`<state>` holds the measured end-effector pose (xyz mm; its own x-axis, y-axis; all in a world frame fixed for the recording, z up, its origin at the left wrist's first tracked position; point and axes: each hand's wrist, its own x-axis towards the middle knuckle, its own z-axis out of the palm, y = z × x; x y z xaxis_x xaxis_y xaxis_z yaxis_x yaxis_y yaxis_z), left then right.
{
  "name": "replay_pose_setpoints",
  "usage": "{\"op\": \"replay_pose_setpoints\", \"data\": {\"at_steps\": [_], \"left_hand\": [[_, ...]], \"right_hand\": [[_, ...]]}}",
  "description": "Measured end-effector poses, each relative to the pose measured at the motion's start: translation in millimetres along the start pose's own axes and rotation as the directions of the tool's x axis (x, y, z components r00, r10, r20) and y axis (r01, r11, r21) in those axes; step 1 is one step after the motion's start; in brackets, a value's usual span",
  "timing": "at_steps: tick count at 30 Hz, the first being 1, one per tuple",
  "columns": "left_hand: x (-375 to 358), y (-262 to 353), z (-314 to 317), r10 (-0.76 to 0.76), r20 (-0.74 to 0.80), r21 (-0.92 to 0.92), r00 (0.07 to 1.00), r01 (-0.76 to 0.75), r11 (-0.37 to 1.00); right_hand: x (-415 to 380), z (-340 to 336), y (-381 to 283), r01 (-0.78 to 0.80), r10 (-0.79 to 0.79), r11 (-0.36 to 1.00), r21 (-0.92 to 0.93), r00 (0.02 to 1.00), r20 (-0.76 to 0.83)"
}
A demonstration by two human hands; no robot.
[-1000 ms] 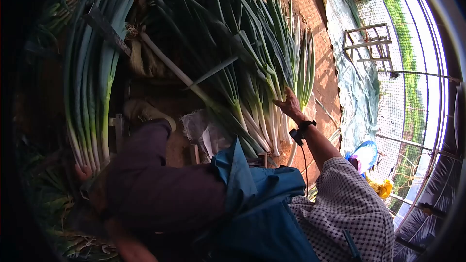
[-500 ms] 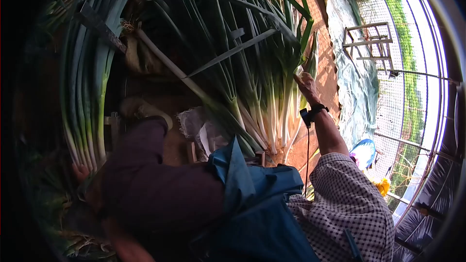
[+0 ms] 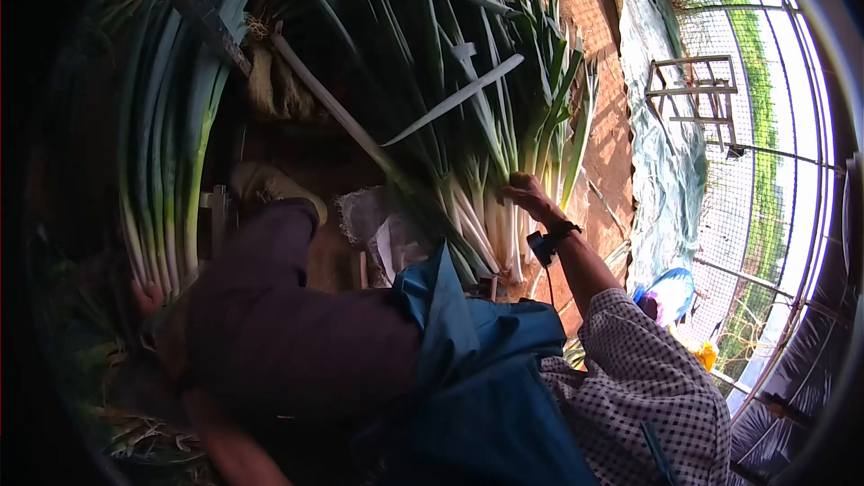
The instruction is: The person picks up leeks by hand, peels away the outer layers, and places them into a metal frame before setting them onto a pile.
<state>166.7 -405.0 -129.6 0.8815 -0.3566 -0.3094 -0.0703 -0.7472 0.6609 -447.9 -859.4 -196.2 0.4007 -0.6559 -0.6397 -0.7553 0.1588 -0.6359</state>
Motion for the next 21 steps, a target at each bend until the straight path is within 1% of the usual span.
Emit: {"op": "replay_pose_setpoints", "data": {"at_steps": [1,2,4,5,6,8,9,10,12,13,14,15,18,19,20,21], "left_hand": [[13.6,-8.9,3.6,-0.103,-0.021,0.011,0.995,0.103,0.995],[27.2,-17.9,7.3,-0.204,-0.042,0.017,0.978,0.205,0.979],[24.3,-18.2,2.3,-0.176,-0.045,0.028,0.983,0.178,0.984],[18.2,-17.5,0.0,-0.117,-0.045,0.029,0.992,0.119,0.993],[14.4,-14.8,-0.2,-0.08,-0.046,0.027,0.996,0.081,0.996],[10.1,-13.5,-2.6,-0.047,-0.05,0.03,0.998,0.049,0.998],[7.5,-13.3,-3.0,-0.042,-0.055,0.033,0.998,0.044,0.999],[5.1,-13.6,-3.3,-0.035,-0.059,0.042,0.998,0.038,0.998],[2.6,-15.0,-5.3,-0.029,-0.066,0.045,0.997,0.032,0.998],[2.2,-14.8,-5.5,-0.022,-0.067,0.043,0.997,0.025,0.999],[4.0,-15.6,-6.1,-0.018,-0.065,0.04,0.998,0.021,0.999],[4.7,-15.9,-6.3,-0.015,-0.064,0.04,0.998,0.018,0.999],[3.2,-17.0,-6.5,-0.01,-0.075,0.041,0.997,0.013,0.999],[4.1,-17.3,-7.5,-0.007,-0.078,0.044,0.997,0.01,0.999],[4.1,-17.4,-7.0,-0.004,-0.073,0.046,0.997,0.007,0.999],[4.5,-17.5,-8.3,0.002,-0.073,0.047,0.997,0.002,0.999]], "right_hand": [[-11.4,-9.4,-11.3,-0.026,0.032,0.974,0.226,0.999,-0.025],[-20.4,-18.2,-12.7,-0.042,0.07,0.896,0.441,0.997,-0.046],[-24.8,-34.2,-11.7,-0.024,0.045,0.914,0.405,0.998,-0.042],[-23.6,-38.9,-13.8,0.064,-0.047,0.981,0.184,0.994,-0.095],[-18.5,-42.1,-4.6,0.076,-0.058,0.987,0.14,0.99,-0.125],[-17.2,-41.6,1.4,0.037,-0.023,0.998,0.06,0.973,-0.231],[-18.5,-48.3,9.4,0.061,-0.049,0.997,0.05,0.976,-0.213],[-24.2,-50.5,11.0,0.064,-0.021,0.988,0.143,0.959,-0.284],[-24.7,-59.1,23.3,0.064,0.056,0.971,0.232,0.877,-0.476],[-12.8,-80.2,62.9,0.062,-0.184,0.968,-0.244,0.835,-0.519],[-0.8,-98.5,95.7,0.017,-0.414,0.747,-0.664,0.794,-0.445],[-5.7,-93.7,80.4,-0.224,-0.257,0.718,-0.659,0.795,-0.55],[-29.9,-39.6,-23.4,-0.202,-0.334,0.65,-0.733,0.791,-0.514],[-23.1,-16.5,-22.8,0.057,-0.404,0.674,-0.736,0.863,-0.304],[-16.4,9.5,-17.0,0.305,-0.481,0.675,-0.672,0.873,-0.088],[-9.9,42.7,-17.4,0.547,-0.583,0.732,-0.406,0.812,0.043]]}}
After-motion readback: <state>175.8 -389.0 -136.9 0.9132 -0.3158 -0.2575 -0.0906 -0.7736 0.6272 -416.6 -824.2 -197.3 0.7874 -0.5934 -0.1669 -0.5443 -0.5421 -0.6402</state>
